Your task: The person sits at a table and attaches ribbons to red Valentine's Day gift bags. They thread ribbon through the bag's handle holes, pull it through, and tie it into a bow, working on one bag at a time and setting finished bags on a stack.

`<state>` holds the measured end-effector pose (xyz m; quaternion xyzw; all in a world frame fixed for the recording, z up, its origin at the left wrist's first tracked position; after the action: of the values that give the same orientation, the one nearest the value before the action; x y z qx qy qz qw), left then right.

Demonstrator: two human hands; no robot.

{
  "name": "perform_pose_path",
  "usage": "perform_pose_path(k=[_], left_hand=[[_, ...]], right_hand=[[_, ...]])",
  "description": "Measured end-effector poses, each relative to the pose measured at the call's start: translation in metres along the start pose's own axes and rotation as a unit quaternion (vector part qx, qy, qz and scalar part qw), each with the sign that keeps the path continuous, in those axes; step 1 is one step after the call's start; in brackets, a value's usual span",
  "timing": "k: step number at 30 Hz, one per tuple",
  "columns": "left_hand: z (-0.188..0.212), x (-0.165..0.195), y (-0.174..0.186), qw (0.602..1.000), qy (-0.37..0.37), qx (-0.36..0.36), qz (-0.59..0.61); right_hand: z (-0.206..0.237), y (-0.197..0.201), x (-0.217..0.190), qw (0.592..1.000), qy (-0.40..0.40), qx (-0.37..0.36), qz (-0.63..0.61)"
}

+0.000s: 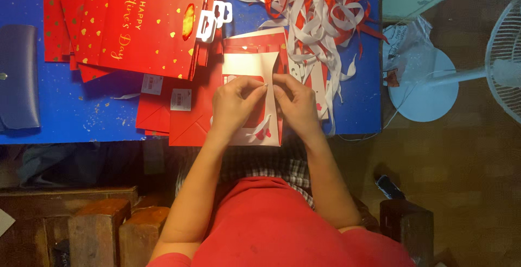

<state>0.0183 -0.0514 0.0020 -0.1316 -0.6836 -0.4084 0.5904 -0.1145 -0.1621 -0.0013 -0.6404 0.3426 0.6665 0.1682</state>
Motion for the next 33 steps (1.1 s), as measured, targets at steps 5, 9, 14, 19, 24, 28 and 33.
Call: perform_pose_path(k=[5,9,14,19,24,28,33], left_hand=[[-0.008,-0.013,0.004,0.975,0.151,-0.109,0.125],[-0.012,-0.011,0.007,0.972,0.162,-0.145,0.088],[-0.016,-0.009,0.012,0.964,0.183,-0.190,0.031],[-0.016,-0.007,0.016,0.951,0.166,-0.202,0.166],[-0.009,-0.014,0.018,0.916,0.185,-0.205,0.292],[0.010,-0.024,0.008,0.880,0.175,-0.159,0.413],[0.009,-0.038,0.009,0.798,0.210,-0.048,0.563]], right_hand=[[0.005,-0.007,0.015,0.993,0.094,0.060,0.044],[0.004,0.000,0.030,0.984,0.077,0.134,-0.090],[0.005,0.028,0.036,0.941,0.033,0.218,-0.258],[0.011,0.014,0.031,0.978,0.061,0.122,-0.156],[0.012,0.005,0.028,0.983,0.145,0.112,0.015],[0.016,0.009,0.047,0.988,0.019,0.118,-0.094],[0.011,0.023,0.061,0.947,0.046,0.205,-0.243]])
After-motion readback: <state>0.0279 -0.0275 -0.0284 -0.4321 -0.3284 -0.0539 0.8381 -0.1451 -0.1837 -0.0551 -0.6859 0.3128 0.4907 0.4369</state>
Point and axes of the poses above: each hand's wrist, its own z-axis away from the middle knuckle, its own y-axis out of the back of the hand, x = y × z, the point moved 3 cm from there along -z, towards the middle knuckle, and after that the axes turned 9 degrees about y, right-handed, at the moved point
